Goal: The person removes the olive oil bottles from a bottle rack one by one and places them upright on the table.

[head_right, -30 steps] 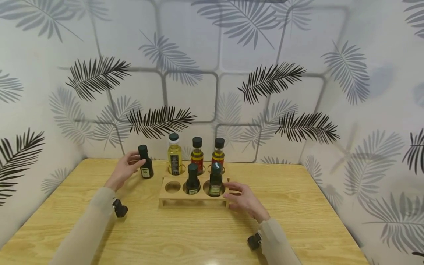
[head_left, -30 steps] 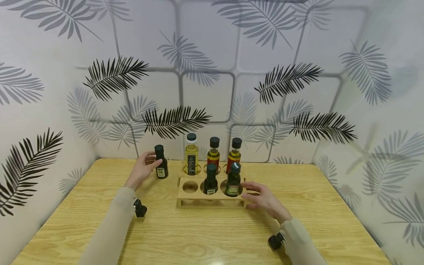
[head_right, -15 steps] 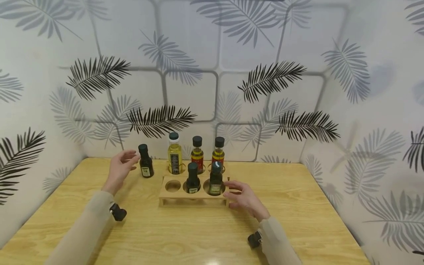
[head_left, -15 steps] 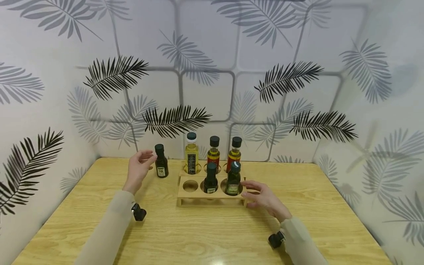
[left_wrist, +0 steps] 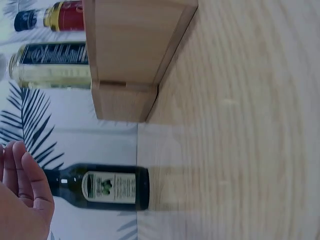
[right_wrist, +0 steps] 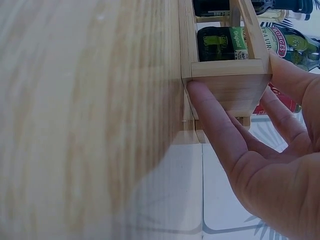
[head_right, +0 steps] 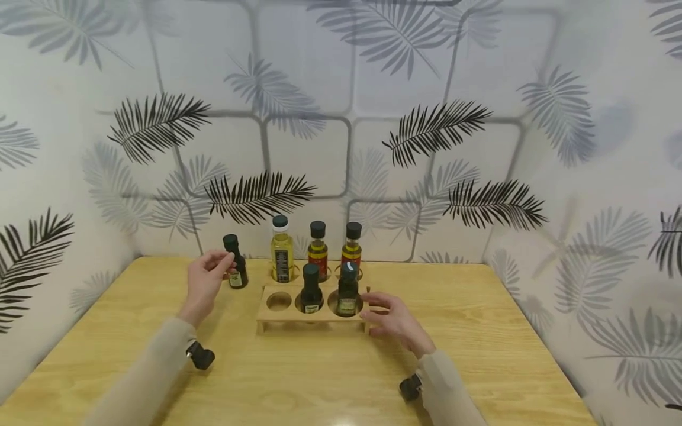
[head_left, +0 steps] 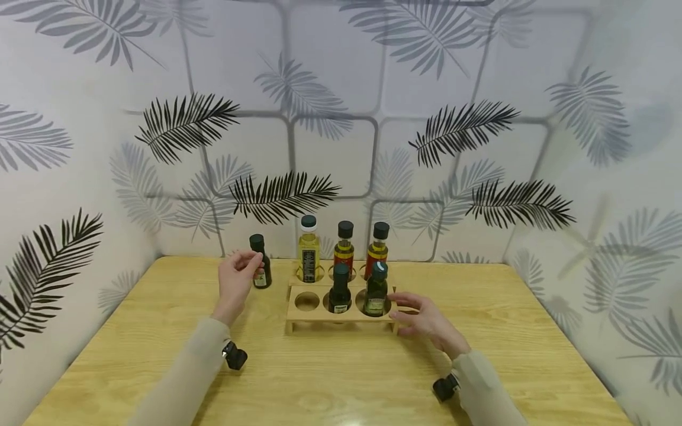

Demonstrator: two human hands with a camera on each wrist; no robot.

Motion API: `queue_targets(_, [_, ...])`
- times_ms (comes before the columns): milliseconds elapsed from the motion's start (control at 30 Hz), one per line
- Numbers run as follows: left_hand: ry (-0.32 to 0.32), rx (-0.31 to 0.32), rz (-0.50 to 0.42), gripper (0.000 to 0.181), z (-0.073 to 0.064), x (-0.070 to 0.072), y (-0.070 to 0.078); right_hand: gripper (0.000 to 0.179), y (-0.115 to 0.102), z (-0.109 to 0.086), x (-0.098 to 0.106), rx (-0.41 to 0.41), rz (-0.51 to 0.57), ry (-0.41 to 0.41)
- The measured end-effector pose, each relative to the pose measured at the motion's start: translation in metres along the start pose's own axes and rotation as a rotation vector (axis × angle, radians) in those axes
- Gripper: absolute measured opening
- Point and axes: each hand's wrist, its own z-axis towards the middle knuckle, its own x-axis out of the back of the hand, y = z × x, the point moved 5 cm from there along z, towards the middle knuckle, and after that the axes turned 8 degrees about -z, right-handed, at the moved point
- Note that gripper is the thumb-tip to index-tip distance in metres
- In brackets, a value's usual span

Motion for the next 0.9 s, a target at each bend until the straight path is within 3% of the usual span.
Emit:
queue_targets(267, [-0.039, 0.064, -0.082, 0.026, -0.02, -0.017, -0.01, 0.049, 0.006, -0.002, -0.007, 0.006, -0.002, -0.019])
queue_targets(600, [-0.144, 0.026, -0.022, 0.023, -0.032, -0.058, -0.001, 0.049, 0.003, 0.001, 0.001, 0.01, -0.002, 0.002])
queue_targets(900, [-0.194, 0.054, -0.01, 0.018, -0.043, -0.076, -0.006, 0.048, 0.0, 0.001, 0.0, 0.004, -0.007, -0.001])
